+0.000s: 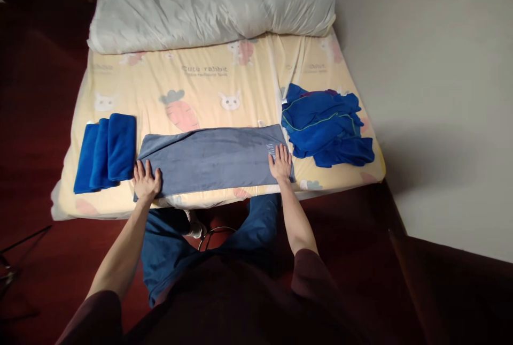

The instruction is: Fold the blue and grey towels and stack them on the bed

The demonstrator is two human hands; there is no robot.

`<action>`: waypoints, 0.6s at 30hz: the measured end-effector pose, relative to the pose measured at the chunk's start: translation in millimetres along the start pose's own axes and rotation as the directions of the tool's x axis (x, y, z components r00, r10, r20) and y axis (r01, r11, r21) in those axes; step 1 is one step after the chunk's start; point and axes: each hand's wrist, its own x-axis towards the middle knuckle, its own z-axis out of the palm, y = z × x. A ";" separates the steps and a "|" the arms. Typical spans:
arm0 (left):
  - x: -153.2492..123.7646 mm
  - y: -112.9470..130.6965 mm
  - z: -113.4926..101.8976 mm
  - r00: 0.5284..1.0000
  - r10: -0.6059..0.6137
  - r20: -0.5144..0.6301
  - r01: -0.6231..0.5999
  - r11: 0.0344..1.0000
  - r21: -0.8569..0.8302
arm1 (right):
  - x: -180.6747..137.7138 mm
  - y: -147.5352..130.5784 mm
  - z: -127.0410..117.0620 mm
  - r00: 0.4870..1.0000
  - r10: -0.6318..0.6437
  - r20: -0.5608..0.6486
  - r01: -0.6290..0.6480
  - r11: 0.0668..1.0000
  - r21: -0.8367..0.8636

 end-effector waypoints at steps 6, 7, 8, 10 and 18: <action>-21.8 21.2 6.7 0.999 0.047 0.015 -0.047 0.999 0.009 | -5.2 -22.8 -6.4 1.000 -0.001 0.017 0.000 0.999 0.033; -26.8 28.0 9.8 0.996 0.080 0.038 -0.080 0.997 0.006 | -7.6 -34.3 -6.5 0.999 -0.039 0.025 0.037 0.998 0.051; -31.3 36.0 13.0 0.991 0.121 0.064 -0.121 0.993 0.002 | -10.3 -48.6 -6.1 0.995 -0.096 0.038 0.093 0.993 0.078; -37.4 54.8 19.6 0.969 0.218 0.117 -0.219 0.976 -0.009 | -15.8 -85.0 -3.2 0.968 -0.241 0.074 0.228 0.962 0.152; -10.9 130.6 42.5 0.816 0.535 0.221 -0.529 0.844 -0.089 | -6.2 -224.5 15.0 0.854 -0.514 0.077 0.465 0.823 0.327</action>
